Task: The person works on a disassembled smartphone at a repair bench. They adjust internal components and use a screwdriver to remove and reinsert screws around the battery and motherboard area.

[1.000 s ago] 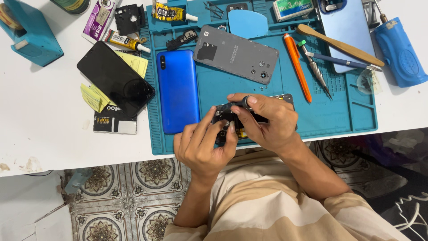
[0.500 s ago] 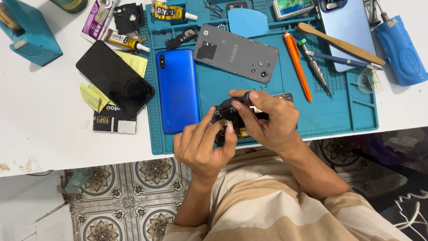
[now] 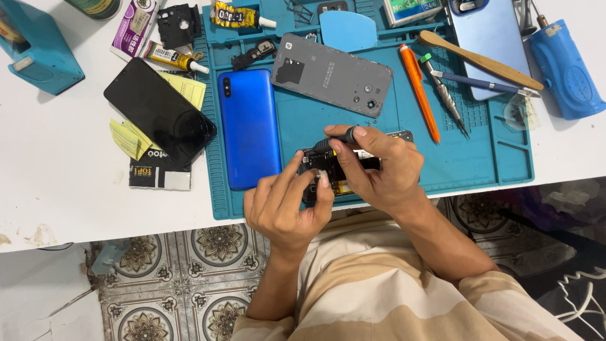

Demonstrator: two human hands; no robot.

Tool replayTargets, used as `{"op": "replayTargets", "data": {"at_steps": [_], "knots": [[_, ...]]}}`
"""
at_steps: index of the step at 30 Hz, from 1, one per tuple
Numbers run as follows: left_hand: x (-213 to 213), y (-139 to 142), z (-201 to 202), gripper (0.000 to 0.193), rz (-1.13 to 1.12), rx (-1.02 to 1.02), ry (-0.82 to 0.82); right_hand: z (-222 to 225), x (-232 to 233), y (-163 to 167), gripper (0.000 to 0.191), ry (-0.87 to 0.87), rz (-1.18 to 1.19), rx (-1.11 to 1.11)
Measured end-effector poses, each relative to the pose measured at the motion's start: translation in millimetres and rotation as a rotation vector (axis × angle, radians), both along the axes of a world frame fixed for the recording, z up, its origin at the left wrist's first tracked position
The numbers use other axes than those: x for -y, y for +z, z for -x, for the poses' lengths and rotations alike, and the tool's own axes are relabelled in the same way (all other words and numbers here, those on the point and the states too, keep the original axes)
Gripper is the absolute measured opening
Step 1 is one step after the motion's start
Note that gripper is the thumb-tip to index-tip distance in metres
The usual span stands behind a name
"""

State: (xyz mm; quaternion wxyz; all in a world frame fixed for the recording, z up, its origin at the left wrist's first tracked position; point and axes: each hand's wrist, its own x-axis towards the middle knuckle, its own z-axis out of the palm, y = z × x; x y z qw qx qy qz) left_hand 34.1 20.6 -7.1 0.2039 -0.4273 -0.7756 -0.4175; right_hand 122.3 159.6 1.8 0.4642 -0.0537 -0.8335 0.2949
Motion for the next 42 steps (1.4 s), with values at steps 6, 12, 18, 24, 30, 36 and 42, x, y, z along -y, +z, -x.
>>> {"op": "replayTargets", "data": {"at_steps": [6, 12, 18, 24, 30, 36, 42], "knots": [[-1.1, -0.2, -0.3, 0.02, -0.004, 0.003, 0.003, 0.8, 0.6, -0.2, 0.041, -0.012, -0.018, -0.008], [-1.3, -1.2, 0.2, 0.02, 0.001, -0.003, 0.009, 2.7, 1.7, 0.0, 0.042, 0.009, 0.001, -0.018], [-1.0, -1.2, -0.4, 0.019, 0.008, -0.005, 0.014, 3.0, 1.7, 0.6, 0.044, 0.014, 0.015, -0.019], [-1.2, -1.2, -0.3, 0.02, 0.012, -0.004, 0.019, 3.8, 1.2, 0.2, 0.043, 0.009, 0.001, -0.019], [-1.3, -0.6, -0.2, 0.019, 0.013, -0.005, 0.027, 3.4, 1.7, 1.8, 0.043, 0.028, 0.026, -0.024], [-0.6, 0.4, 0.0, 0.017, 0.016, -0.003, 0.024, 4.5, 1.7, 3.6, 0.046, 0.04, 0.004, -0.032], [-0.3, 0.9, -0.3, 0.015, 0.021, 0.003, 0.022, 3.9, 1.9, 6.0, 0.052, 0.03, -0.031, -0.013]]}}
